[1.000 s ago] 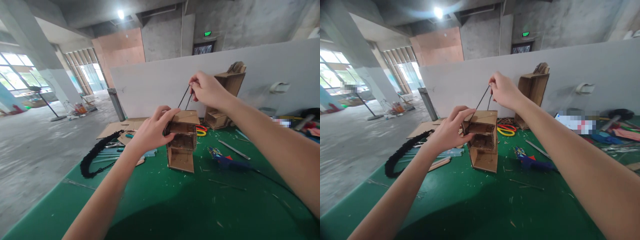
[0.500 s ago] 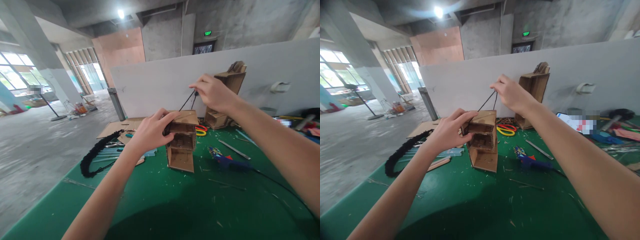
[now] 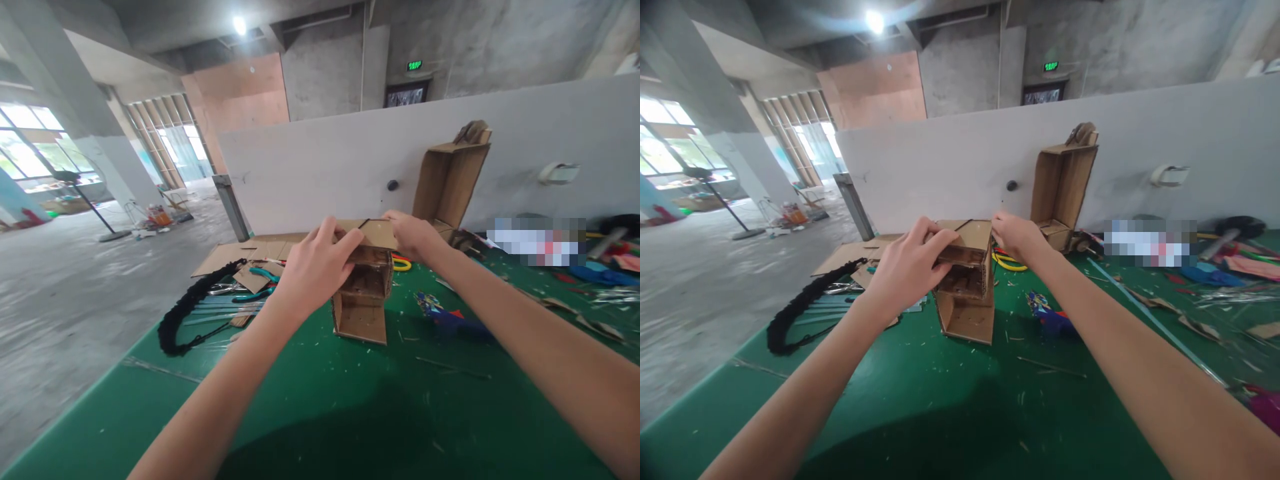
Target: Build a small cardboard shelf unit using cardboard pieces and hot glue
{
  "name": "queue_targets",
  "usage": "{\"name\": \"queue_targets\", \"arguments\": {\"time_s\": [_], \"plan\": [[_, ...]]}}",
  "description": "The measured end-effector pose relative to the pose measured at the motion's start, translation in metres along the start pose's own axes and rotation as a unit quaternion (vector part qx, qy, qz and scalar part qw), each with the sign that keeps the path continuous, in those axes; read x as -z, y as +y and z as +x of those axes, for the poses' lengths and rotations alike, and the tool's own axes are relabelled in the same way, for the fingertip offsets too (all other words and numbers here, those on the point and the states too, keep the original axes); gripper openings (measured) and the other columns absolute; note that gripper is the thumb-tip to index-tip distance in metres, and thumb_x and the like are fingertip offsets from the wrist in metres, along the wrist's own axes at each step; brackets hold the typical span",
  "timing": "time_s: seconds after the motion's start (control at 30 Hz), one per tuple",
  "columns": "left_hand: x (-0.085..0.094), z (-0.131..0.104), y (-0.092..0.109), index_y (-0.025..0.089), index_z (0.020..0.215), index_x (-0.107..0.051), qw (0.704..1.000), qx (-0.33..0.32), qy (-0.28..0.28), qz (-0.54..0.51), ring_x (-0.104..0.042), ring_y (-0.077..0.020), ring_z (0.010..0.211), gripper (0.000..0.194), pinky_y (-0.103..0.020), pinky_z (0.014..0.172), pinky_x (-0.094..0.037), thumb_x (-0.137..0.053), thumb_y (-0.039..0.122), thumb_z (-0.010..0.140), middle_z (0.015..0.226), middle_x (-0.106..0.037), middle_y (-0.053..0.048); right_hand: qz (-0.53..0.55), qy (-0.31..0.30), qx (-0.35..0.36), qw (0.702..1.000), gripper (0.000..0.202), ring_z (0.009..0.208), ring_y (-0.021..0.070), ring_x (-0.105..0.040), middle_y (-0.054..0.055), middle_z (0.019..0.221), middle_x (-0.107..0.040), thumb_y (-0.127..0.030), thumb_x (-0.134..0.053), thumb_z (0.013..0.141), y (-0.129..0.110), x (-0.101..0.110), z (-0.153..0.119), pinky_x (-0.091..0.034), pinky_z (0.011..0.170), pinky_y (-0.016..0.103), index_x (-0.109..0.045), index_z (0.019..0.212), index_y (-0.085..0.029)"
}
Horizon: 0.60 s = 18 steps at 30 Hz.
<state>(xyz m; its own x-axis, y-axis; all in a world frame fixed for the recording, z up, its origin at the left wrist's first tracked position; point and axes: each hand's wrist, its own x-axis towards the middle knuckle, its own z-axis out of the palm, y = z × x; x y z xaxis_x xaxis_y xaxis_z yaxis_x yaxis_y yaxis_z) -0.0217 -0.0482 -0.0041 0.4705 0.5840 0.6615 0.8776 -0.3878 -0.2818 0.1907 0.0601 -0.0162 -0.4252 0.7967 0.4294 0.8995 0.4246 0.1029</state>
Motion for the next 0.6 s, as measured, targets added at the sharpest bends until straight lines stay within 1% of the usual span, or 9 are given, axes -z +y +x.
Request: {"name": "queue_targets", "arguments": {"time_s": [0.07, 0.2, 0.37, 0.5, 0.6], "plan": [[-0.001, 0.0, 0.0, 0.022, 0.106, -0.053, 1.0, 0.01, 0.01, -0.006, -0.061, -0.0192, 0.086, 0.023, -0.026, 0.056, -0.048, -0.049, 0.015, 0.085, 0.104, -0.054, -0.007, 0.02, -0.023, -0.013, 0.999, 0.028, 0.085, 0.0209, -0.063, 0.013, 0.109, -0.065, -0.022, -0.039, 0.092, -0.003, -0.004, -0.001, -0.038, 0.061, 0.028, -0.063, 0.106, -0.015], [-0.002, -0.001, -0.003, 0.023, 0.105, -0.052, 0.999, 0.01, 0.004, -0.032, -0.06, -0.0171, 0.086, 0.024, -0.026, 0.059, -0.05, -0.047, 0.011, 0.085, 0.107, -0.056, -0.005, 0.04, -0.044, -0.014, 0.998, 0.028, 0.094, 0.024, -0.065, 0.013, 0.107, -0.069, -0.022, -0.041, 0.09, -0.008, -0.012, -0.007, -0.041, 0.066, 0.028, -0.064, 0.106, -0.016], [-0.009, -0.002, 0.0, 0.022, 0.107, -0.049, 0.999, 0.009, 0.022, -0.025, -0.058, -0.0201, 0.095, 0.025, -0.027, 0.061, -0.052, -0.047, 0.011, 0.085, 0.11, -0.053, -0.007, 0.062, -0.048, -0.017, 0.997, 0.032, 0.099, 0.0267, -0.066, 0.014, 0.109, -0.07, -0.023, -0.044, 0.088, -0.013, -0.017, -0.014, -0.045, 0.071, 0.028, -0.064, 0.112, -0.018], [-0.016, -0.004, 0.002, 0.023, 0.112, -0.046, 0.999, 0.022, 0.038, -0.03, -0.057, -0.0219, 0.1, 0.028, -0.027, 0.06, -0.052, -0.048, 0.014, 0.085, 0.112, -0.052, -0.009, 0.077, -0.049, -0.016, 0.996, 0.032, 0.095, 0.0266, -0.067, 0.013, 0.102, -0.072, -0.026, -0.049, 0.085, -0.017, -0.018, -0.017, -0.047, 0.071, 0.027, -0.066, 0.112, -0.019], [-0.017, -0.004, 0.001, 0.023, 0.111, -0.048, 0.997, 0.031, 0.052, -0.056, -0.058, -0.0212, 0.1, 0.028, -0.028, 0.064, -0.053, -0.048, 0.012, 0.085, 0.11, -0.053, -0.007, 0.093, -0.045, -0.007, 0.995, 0.029, 0.093, 0.0247, -0.066, 0.011, 0.101, -0.072, -0.025, -0.05, 0.085, -0.02, -0.019, -0.021, -0.047, 0.071, 0.026, -0.066, 0.108, -0.02]]}}
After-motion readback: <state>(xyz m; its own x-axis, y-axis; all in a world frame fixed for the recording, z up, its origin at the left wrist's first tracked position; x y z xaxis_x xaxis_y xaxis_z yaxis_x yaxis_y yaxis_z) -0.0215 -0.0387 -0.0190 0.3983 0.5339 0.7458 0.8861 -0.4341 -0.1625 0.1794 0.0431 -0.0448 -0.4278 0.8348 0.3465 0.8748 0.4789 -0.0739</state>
